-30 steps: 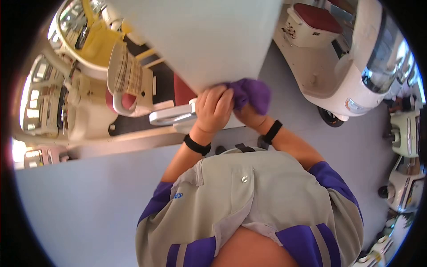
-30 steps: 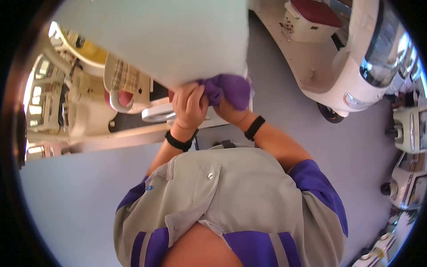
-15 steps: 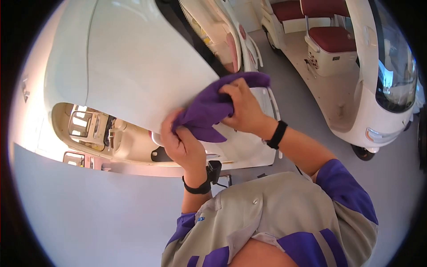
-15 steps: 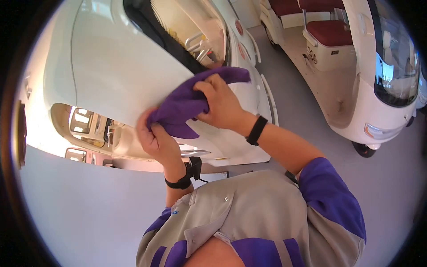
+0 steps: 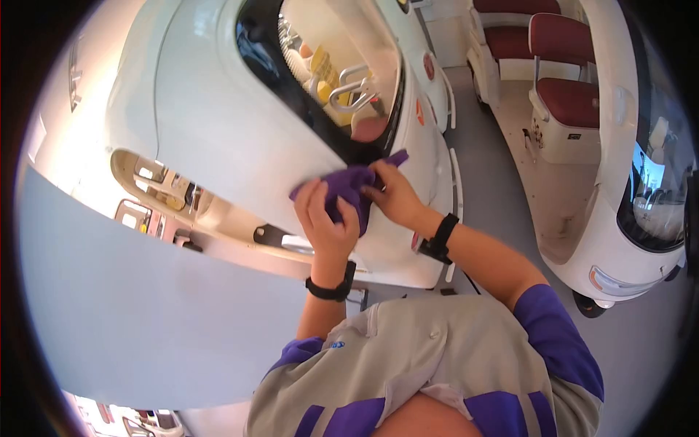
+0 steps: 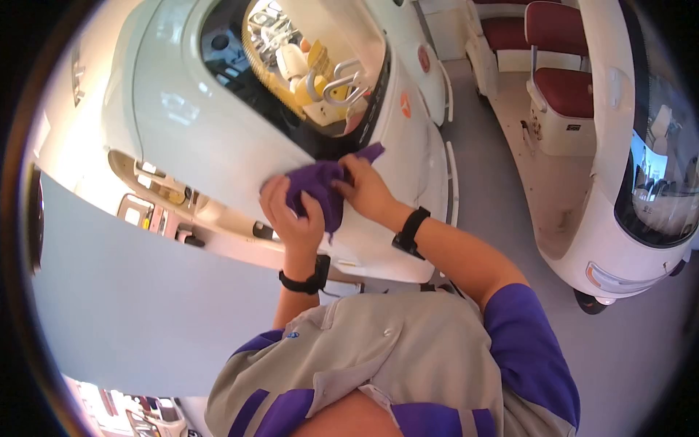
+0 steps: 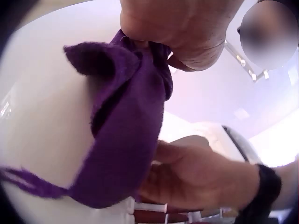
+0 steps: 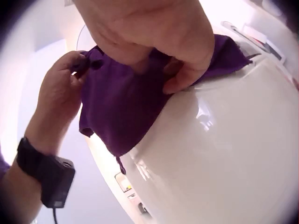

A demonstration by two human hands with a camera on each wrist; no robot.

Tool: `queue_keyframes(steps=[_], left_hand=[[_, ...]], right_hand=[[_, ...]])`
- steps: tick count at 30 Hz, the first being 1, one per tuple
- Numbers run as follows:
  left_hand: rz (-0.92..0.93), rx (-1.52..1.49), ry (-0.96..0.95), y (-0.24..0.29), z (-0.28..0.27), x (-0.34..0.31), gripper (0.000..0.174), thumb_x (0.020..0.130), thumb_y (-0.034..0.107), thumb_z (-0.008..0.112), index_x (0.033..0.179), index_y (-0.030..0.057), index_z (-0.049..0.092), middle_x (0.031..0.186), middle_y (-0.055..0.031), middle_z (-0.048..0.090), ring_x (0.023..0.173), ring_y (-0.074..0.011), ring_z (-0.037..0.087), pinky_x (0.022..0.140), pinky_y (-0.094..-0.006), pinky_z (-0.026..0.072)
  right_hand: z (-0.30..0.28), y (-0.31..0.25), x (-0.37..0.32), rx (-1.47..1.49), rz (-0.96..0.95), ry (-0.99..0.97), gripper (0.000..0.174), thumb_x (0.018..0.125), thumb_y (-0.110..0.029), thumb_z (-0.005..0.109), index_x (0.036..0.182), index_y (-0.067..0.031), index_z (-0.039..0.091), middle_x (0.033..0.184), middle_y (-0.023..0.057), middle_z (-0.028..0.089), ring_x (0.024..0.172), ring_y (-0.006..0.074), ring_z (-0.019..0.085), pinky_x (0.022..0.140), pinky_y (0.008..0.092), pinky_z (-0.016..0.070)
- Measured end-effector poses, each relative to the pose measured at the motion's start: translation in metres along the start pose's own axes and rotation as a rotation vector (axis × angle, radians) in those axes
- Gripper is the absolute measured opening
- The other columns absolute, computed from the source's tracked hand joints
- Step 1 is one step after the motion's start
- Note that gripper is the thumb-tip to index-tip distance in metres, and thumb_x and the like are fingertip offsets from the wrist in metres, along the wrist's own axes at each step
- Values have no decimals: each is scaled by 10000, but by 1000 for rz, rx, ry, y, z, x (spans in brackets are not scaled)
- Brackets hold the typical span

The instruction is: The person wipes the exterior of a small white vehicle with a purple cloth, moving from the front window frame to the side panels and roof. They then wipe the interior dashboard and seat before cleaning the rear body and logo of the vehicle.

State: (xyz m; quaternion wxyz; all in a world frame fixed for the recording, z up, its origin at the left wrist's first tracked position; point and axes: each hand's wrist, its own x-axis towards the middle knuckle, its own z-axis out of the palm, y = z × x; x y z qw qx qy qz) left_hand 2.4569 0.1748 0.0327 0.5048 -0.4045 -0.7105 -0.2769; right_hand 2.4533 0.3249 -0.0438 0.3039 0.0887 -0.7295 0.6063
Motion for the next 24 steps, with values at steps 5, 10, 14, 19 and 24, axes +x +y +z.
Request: queue_keyframes(steps=[5,10,14,19,24], left_hand=[[16,-6,-119,3,37,-26,399,793,-29,618,1182,-39,528,1235,-212,530,1103,-392,537,987,-475,432],[-160,-29,-110,33,75,14,446,801,-32,614,1231,-58,500,1287,-227,508,1153,-416,512,1022,-476,404],[-205,14,-221,34,112,4,499,784,-5,629,1264,-72,507,1318,-251,484,1187,-429,486,1037,-484,382],[-252,74,-264,43,153,4,518,766,12,637,1265,-69,525,1316,-258,481,1181,-431,484,1031,-498,376],[-274,115,-224,38,168,51,531,743,-21,628,1263,-67,526,1322,-257,469,1189,-429,471,1029,-489,371]], right_hand=[[-34,-7,26,93,1,-85,244,809,0,654,1027,-24,547,929,190,601,888,358,604,796,408,473],[-60,9,105,43,-27,181,252,825,-2,624,1060,-22,537,948,201,609,914,371,604,817,404,470],[-69,64,118,-207,-191,241,303,834,-30,611,1119,-27,507,1028,225,579,986,413,565,873,418,456],[-79,87,85,108,-137,-103,439,791,-32,607,1211,-24,480,1138,234,523,1082,440,503,985,461,397],[-106,74,157,-144,-338,-48,430,757,-44,648,1161,-26,501,1084,203,542,1032,414,520,924,451,425]])
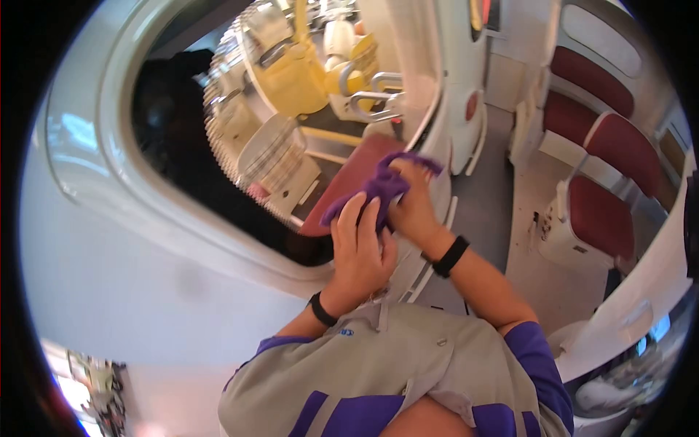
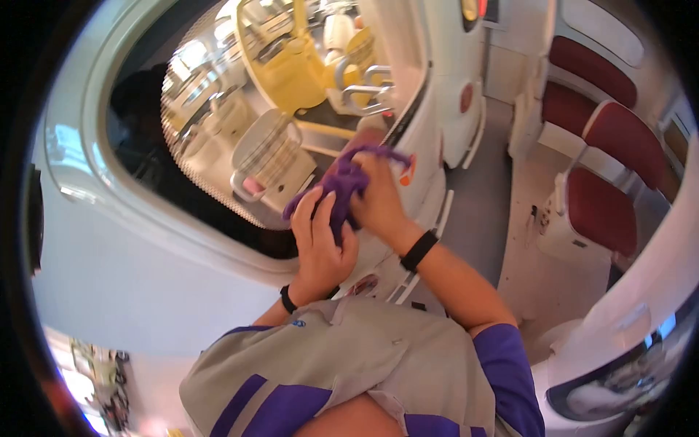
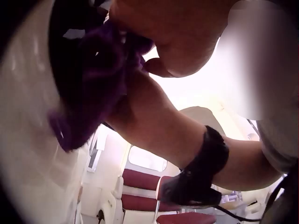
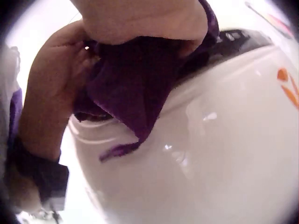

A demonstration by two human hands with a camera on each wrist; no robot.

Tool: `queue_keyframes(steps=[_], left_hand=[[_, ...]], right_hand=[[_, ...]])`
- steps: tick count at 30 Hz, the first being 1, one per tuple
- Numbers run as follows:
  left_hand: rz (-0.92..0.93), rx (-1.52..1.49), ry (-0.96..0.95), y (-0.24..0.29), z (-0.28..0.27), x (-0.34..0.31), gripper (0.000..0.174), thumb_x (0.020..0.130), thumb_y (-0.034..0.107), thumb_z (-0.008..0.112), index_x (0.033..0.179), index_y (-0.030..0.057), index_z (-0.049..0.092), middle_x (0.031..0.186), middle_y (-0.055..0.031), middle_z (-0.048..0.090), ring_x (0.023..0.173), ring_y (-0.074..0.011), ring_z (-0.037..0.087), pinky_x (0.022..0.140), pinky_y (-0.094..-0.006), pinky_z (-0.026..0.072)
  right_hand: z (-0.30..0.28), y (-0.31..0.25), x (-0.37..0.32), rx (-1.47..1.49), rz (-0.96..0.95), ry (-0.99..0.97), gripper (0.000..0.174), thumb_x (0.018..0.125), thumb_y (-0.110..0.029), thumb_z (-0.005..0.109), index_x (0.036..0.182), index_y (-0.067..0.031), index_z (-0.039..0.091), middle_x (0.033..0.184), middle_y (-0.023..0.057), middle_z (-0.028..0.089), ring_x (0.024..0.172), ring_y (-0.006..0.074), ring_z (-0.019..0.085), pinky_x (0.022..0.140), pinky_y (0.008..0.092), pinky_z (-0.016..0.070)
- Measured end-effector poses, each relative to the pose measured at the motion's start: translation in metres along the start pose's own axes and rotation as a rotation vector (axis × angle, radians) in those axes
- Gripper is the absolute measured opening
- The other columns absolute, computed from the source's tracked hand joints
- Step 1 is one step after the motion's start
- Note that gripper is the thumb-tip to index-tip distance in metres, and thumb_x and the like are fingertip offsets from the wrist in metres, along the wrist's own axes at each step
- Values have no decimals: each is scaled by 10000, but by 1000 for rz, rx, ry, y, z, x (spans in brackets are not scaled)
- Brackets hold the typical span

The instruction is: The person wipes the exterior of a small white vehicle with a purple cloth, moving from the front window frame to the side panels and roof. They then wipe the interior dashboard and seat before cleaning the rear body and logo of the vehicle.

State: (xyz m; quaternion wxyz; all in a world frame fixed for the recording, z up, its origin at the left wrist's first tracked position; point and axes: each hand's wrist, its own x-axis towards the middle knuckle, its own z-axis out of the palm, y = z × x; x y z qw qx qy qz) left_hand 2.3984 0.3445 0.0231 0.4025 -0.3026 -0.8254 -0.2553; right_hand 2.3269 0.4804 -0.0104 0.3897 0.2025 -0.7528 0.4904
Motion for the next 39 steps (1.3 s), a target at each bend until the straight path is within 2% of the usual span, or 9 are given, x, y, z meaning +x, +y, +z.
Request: queue_keyframes(steps=[5,12,17,19,21,28,32,37,39], left_hand=[[119,101,236,-1,-32,21,312,728,-81,592,1036,-35,600,1111,-213,594,967,-362,579,858,-442,453],[137,491,342,-8,-80,35,336,651,-43,626,986,-15,621,1048,-169,635,892,-335,611,770,-427,468],[41,465,218,12,-48,75,404,622,-26,602,1026,-39,615,1108,-179,607,950,-344,576,825,-463,458],[116,318,-118,2,-17,84,367,623,8,641,989,-18,615,1071,-138,596,894,-304,559,796,-423,471],[171,330,-98,-5,15,84,328,631,37,653,954,2,609,1045,-111,585,857,-277,541,761,-380,476],[285,418,-199,-11,7,61,292,661,147,640,941,69,605,1056,-61,604,885,-227,546,706,-314,493],[109,730,23,-18,-46,-5,359,615,63,723,955,78,608,1011,-87,631,858,-281,573,694,-401,464],[-136,828,308,10,-67,56,341,669,-80,622,992,7,558,953,-164,604,843,-361,569,757,-452,462],[-113,798,364,9,-55,70,344,672,-63,617,1008,-8,565,949,-174,597,849,-369,562,778,-455,448]], right_hand=[[-15,22,55,33,49,55,344,738,-39,663,1063,-38,548,951,156,560,911,371,532,812,433,434],[22,-34,59,46,-462,128,441,697,-198,752,1092,-97,584,918,126,555,852,347,529,756,445,424],[8,-11,107,-40,-561,67,415,747,-200,735,1110,-70,581,998,165,543,892,373,526,764,458,418],[-3,23,130,-64,-482,76,383,782,-176,720,1103,-34,569,1016,174,523,910,367,518,787,447,418],[-4,49,142,23,-311,257,362,798,-174,718,1075,-16,545,1008,180,514,923,365,508,807,442,411],[-6,69,81,36,-354,14,361,772,-215,743,1024,-63,533,966,160,504,894,339,502,806,430,410],[11,37,47,-21,-584,-175,344,743,-199,754,1034,-115,591,887,81,527,841,288,543,742,409,444],[9,-11,104,219,-932,-273,358,696,-196,792,1001,-134,617,838,37,507,777,267,533,702,403,440],[-4,-32,129,132,-862,-194,298,677,-137,768,940,-119,628,830,56,523,780,287,555,680,412,439]])
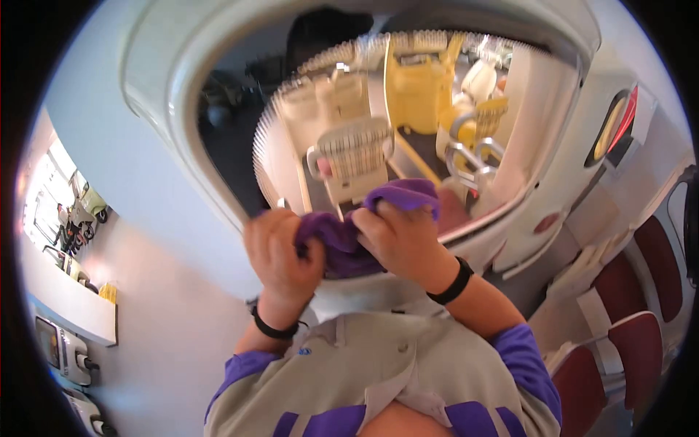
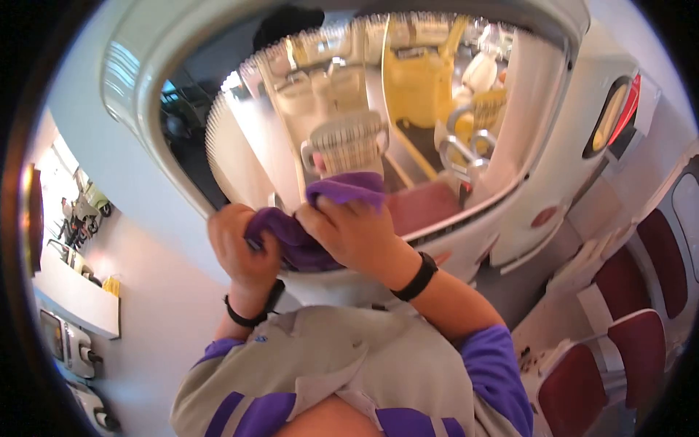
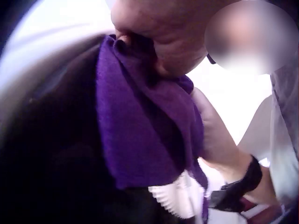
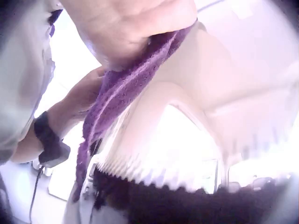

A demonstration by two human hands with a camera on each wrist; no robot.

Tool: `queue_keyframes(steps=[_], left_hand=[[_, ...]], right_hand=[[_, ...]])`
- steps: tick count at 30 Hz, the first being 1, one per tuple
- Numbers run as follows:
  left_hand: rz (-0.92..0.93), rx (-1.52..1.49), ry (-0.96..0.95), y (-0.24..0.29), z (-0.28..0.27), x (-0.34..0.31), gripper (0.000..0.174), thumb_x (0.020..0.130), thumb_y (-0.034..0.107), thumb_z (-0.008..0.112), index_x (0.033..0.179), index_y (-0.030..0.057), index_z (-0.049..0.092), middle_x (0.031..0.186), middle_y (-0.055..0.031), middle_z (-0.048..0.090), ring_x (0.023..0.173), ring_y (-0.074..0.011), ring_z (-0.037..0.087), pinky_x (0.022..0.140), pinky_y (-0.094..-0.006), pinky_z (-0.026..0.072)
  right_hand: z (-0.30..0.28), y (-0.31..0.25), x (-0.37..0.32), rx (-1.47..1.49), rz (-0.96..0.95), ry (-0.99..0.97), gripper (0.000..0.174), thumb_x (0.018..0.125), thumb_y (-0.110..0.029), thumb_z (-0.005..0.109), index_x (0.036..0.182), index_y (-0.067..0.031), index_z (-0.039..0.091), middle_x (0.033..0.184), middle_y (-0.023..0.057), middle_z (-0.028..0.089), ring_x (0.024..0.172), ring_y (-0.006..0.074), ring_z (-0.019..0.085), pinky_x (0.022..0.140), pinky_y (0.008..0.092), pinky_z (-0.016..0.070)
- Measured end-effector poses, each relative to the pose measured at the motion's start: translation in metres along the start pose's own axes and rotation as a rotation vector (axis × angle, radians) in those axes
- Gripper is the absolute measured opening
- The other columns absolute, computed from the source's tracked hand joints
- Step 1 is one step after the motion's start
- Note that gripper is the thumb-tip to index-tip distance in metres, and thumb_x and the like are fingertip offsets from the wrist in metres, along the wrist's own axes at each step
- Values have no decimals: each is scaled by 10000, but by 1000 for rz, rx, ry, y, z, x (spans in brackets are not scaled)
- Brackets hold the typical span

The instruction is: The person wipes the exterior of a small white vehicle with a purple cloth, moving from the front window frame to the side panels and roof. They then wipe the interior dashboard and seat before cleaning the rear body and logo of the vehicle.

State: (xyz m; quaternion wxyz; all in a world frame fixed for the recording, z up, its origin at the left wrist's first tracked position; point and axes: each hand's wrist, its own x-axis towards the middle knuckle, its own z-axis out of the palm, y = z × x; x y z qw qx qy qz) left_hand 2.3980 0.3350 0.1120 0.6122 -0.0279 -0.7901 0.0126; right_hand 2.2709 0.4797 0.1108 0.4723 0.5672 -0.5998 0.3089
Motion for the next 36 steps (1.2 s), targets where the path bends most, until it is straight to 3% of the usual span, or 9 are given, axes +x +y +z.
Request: queue_keyframes(steps=[2,7,13,17,23,27,31,33,36], left_hand=[[13,-25,17,15,10,8,374,672,-54,628,1037,-9,561,1009,-177,588,889,-364,546,801,-453,434],[69,-75,-31,26,11,-2,451,675,-33,689,1102,-12,548,1102,-173,558,931,-352,509,832,-455,409],[91,-27,-42,-12,-30,11,473,600,-43,661,1065,14,592,1118,-158,572,979,-361,531,844,-440,441],[16,63,138,-27,-45,46,454,598,-83,596,1040,16,595,1101,-158,586,970,-359,545,850,-432,455],[37,73,140,-20,-42,74,416,662,-89,588,1070,-10,588,1153,-183,596,999,-372,562,868,-439,467],[97,-55,98,-7,-47,104,456,744,-84,587,1195,-26,551,1282,-221,558,1143,-409,544,969,-445,449],[283,81,-197,26,-51,128,561,779,-34,628,1322,-43,485,1412,-275,452,1251,-444,482,1031,-483,416],[332,149,-162,28,-34,125,554,764,-12,645,1296,-42,495,1370,-262,472,1179,-453,496,992,-489,434],[401,233,-69,26,-36,119,469,743,-13,645,1194,-52,523,1233,-236,540,1057,-439,527,919,-487,458]], right_hand=[[-19,6,10,-43,202,-170,273,673,-98,757,913,-105,628,844,70,541,793,303,565,682,411,444],[-33,26,20,-27,367,246,300,686,36,687,962,-73,641,914,133,517,808,312,585,664,395,492],[-26,5,30,279,141,-85,303,756,-141,720,1044,-102,635,1108,105,561,915,301,593,745,396,485],[-12,-7,38,31,-282,-68,384,780,-313,714,1120,-151,640,1239,58,563,987,278,587,837,434,462],[-38,12,89,-122,-373,-90,373,774,-217,657,1145,-188,628,1136,70,568,989,280,585,847,443,466],[-72,52,155,-161,-304,213,301,748,-130,624,1047,-138,594,896,70,506,851,284,560,695,394,487],[-94,77,141,-195,-170,242,308,749,-84,633,1057,-107,644,979,125,555,923,320,584,759,405,510],[-90,80,123,-195,-96,248,350,754,-82,633,1103,-96,657,1041,143,578,978,331,593,800,401,517],[-76,68,111,-204,-231,191,415,754,-100,634,1167,-64,648,1127,164,586,1059,340,590,847,399,520]])
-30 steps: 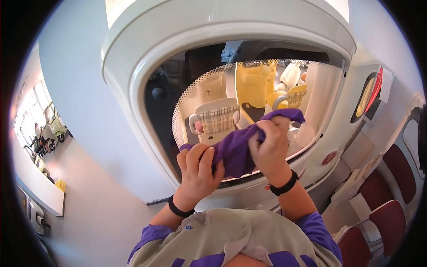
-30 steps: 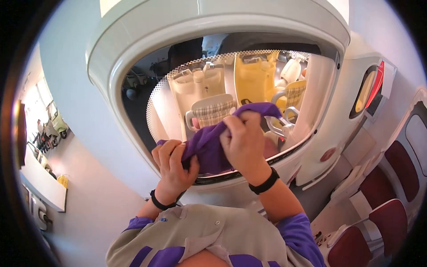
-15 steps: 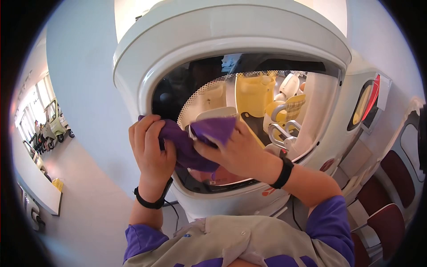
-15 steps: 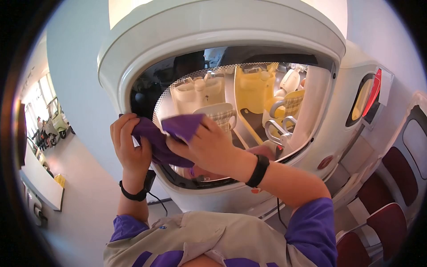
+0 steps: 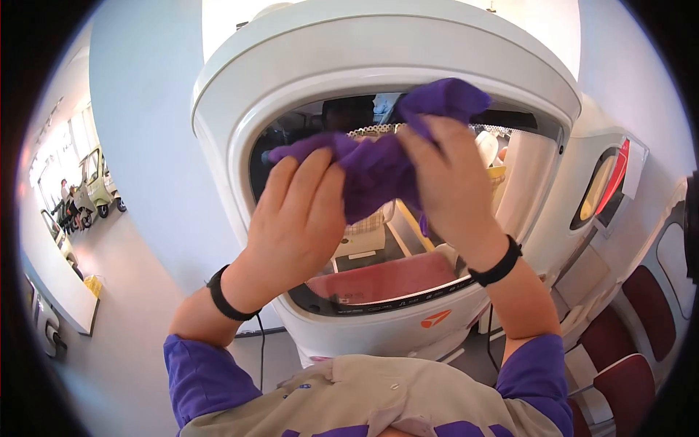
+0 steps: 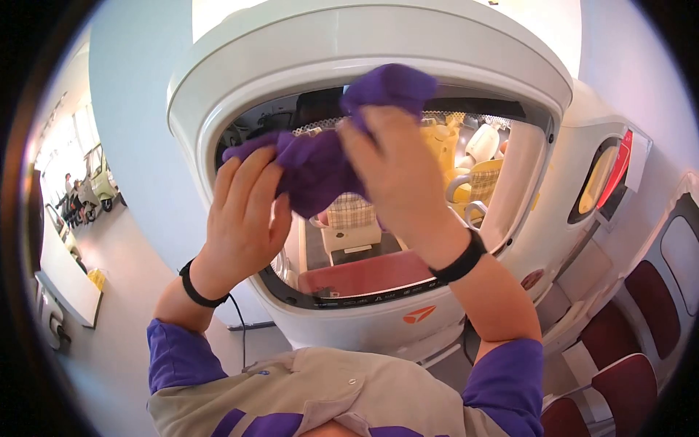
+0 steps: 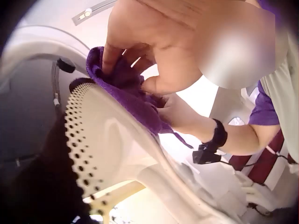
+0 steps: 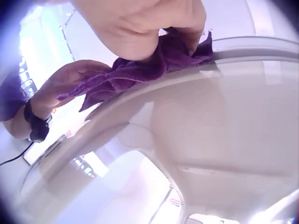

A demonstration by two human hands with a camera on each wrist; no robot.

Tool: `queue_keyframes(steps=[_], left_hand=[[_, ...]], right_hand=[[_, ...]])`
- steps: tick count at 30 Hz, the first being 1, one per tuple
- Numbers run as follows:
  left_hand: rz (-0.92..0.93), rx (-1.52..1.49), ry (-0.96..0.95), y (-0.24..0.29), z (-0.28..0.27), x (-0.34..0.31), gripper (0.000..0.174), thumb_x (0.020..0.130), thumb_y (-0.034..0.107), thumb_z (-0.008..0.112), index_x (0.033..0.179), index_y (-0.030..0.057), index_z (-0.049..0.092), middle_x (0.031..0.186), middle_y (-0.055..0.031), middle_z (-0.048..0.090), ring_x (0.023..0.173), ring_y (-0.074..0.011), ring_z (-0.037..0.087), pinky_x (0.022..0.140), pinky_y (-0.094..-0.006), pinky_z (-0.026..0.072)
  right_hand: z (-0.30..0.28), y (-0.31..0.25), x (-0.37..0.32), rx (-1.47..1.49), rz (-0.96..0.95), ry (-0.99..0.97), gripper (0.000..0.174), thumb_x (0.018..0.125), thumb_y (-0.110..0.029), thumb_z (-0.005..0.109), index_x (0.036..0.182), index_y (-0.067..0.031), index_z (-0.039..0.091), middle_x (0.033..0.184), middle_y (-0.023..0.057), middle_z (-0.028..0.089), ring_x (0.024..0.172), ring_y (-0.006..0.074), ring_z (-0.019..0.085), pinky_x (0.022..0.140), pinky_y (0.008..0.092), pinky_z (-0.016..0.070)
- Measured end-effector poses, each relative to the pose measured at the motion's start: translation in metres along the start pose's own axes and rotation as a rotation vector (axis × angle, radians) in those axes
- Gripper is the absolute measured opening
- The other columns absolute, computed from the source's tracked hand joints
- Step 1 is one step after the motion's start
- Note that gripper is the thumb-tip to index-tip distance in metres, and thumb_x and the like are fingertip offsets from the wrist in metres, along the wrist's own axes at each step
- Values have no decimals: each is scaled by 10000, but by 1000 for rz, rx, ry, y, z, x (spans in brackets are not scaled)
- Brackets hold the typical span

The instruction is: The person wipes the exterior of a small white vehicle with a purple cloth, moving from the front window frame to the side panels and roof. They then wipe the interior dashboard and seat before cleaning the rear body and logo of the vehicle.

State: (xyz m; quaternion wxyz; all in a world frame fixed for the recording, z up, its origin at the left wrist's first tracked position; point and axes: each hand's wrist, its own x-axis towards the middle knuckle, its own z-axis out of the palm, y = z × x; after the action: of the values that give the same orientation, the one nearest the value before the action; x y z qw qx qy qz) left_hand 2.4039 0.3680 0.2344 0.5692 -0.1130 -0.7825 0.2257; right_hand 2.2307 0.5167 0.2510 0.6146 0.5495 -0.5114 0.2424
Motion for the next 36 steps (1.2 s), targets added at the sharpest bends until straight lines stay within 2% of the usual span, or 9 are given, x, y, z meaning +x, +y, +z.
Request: queue_keyframes(steps=[4,8,15,20,24,25,28,32,36], left_hand=[[-95,-14,13,-8,-7,-28,341,710,-33,629,1037,-51,535,1079,-218,575,946,-416,548,837,-483,475],[-122,52,-4,-15,-12,-49,389,693,-42,629,1059,-47,498,1083,-220,582,933,-413,553,806,-491,480],[-128,-157,-218,15,-13,-17,637,688,19,696,1251,-117,430,1348,-311,456,1138,-494,480,990,-543,397],[-24,-124,-285,29,3,-13,704,685,98,750,1271,-147,448,1392,-331,418,1170,-477,478,1010,-512,406],[107,-7,-228,17,2,-20,508,736,106,634,1208,-75,587,1285,-212,538,1044,-363,550,870,-355,525],[57,-98,-269,19,-5,-18,416,792,34,633,1184,-99,588,1257,-224,550,1087,-379,539,970,-423,466],[179,-19,-209,0,-18,-14,491,718,95,621,1180,-69,606,1238,-195,557,1021,-332,558,851,-315,530],[107,182,19,-45,-49,-7,453,739,44,625,1173,-81,593,1268,-249,550,1132,-401,557,964,-425,482],[-191,224,136,-66,-67,18,400,812,-61,604,1207,-94,551,1333,-230,540,1168,-437,540,1020,-484,432]], right_hand=[[24,-44,10,200,-142,-52,310,744,-154,633,1040,-69,670,1095,117,629,1051,294,595,872,376,509],[41,-57,16,312,-163,-26,297,745,-164,633,1033,-105,679,1035,62,656,975,243,604,855,356,500],[4,-19,21,121,-99,-72,346,780,-153,607,1120,-103,650,1167,88,650,933,242,620,856,342,495],[-29,-4,-2,-41,136,-213,534,721,58,590,1237,-76,606,1330,119,593,1127,331,610,931,384,508],[-40,6,-26,-123,167,-139,473,764,34,587,1232,-34,604,1230,164,643,1053,328,657,865,359,539],[-39,5,-19,-61,181,-105,502,739,83,600,1230,-21,603,1170,172,669,1033,323,666,891,375,540],[-33,18,12,43,-44,-1,494,740,42,627,1230,-20,605,1145,164,681,990,313,680,863,367,551],[-23,4,72,79,-283,27,546,743,-45,661,1278,-26,553,1251,134,631,1097,281,637,927,373,509],[10,-22,122,37,-301,-107,371,833,-153,571,1184,-36,544,1313,154,566,1160,297,576,957,373,459]])
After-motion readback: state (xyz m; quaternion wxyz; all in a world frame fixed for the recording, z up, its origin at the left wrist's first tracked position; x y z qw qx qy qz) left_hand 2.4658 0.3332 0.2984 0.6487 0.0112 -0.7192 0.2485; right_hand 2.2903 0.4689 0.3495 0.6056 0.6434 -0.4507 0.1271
